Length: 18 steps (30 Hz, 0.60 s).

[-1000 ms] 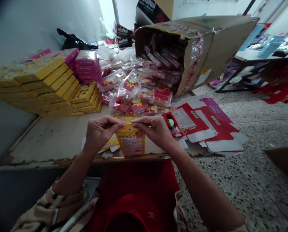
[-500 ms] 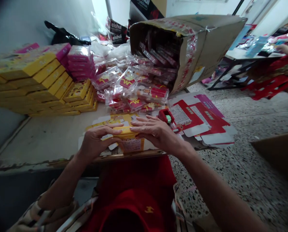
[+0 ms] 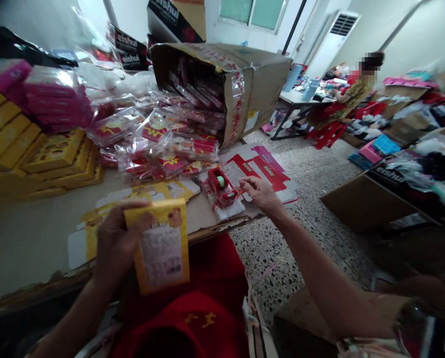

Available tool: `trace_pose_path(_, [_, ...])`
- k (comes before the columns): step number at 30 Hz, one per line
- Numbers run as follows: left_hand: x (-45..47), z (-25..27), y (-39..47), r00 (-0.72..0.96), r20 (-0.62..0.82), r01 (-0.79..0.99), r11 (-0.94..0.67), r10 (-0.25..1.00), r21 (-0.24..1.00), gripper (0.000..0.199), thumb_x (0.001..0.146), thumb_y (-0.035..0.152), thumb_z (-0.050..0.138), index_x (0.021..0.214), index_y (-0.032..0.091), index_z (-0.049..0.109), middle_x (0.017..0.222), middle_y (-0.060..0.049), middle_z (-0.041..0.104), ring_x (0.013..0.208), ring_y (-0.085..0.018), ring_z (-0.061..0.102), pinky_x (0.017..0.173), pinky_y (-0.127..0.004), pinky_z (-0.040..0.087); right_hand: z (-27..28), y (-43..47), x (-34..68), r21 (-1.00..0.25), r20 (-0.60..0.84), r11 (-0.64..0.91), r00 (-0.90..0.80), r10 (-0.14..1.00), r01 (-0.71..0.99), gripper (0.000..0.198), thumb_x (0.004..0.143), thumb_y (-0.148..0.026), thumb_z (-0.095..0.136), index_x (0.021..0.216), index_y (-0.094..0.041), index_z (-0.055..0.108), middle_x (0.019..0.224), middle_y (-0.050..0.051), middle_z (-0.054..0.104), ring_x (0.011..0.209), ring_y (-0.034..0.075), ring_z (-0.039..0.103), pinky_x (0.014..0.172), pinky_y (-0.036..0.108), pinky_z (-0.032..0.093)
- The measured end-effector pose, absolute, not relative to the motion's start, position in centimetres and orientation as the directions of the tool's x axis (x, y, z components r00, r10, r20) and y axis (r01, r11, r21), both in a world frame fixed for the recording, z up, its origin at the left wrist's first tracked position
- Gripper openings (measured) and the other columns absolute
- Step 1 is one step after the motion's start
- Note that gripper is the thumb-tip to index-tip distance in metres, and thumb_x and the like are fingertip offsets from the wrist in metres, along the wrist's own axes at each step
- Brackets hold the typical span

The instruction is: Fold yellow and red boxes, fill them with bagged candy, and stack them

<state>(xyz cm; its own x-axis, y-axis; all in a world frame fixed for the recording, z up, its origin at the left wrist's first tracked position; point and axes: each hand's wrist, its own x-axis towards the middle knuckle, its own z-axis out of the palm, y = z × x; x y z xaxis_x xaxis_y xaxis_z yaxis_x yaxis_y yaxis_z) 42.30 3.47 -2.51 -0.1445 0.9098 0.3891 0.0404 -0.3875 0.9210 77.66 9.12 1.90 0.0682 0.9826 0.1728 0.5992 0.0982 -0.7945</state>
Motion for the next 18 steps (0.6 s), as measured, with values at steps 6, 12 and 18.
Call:
trace_pose_path(6, [44.8, -6.9, -1.0, -0.037, 0.210, -0.025, -0.211, 0.977, 0.977, 0.014, 0.088, 0.036, 0.075, 0.093, 0.023, 0.073, 0.087, 0.000, 0.071, 0.071, -0.014, 0.063, 0.059, -0.022, 0.049, 0.1, 10.5, 77.1, -0.839, -0.039, -0.016, -0.031, 0.999, 0.544, 0.042, 0.078, -0.057, 0.077, 0.084, -0.016, 0.080, 0.078, 0.005, 0.076, 0.071, 0.017, 0.062, 0.068, 0.029, 0.047])
trace_pose_path(12, [45.5, -8.4, -1.7, -0.017, 0.152, 0.124, -0.148, 0.988, 0.981, 0.027, 0.095, 0.045, 0.064, 0.086, 0.020, 0.066, 0.071, 0.003, 0.062, 0.061, -0.012, 0.053, 0.056, -0.020, 0.043, 0.6, 11.0, 75.3, -0.922, -0.106, -0.117, 0.050, 0.993, 0.369, 0.039, 0.060, -0.049, 0.088, 0.072, -0.014, 0.078, 0.064, 0.005, 0.072, 0.056, 0.014, 0.056, 0.058, 0.028, 0.041])
trace_pose_path(18, [46.1, -7.7, -0.3, 0.100, 0.080, 0.158, -0.095, 0.992, 0.983, 0.032, 0.096, 0.050, 0.060, 0.085, 0.020, 0.060, 0.069, 0.004, 0.056, 0.061, -0.012, 0.048, 0.056, -0.020, 0.039, 0.0, 8.1, 74.2, -0.973, -0.034, -0.095, 0.275, 0.961, 0.212, 0.042, 0.056, -0.053, 0.089, 0.070, -0.017, 0.072, 0.065, 0.002, 0.070, 0.059, 0.013, 0.055, 0.056, 0.027, 0.039])
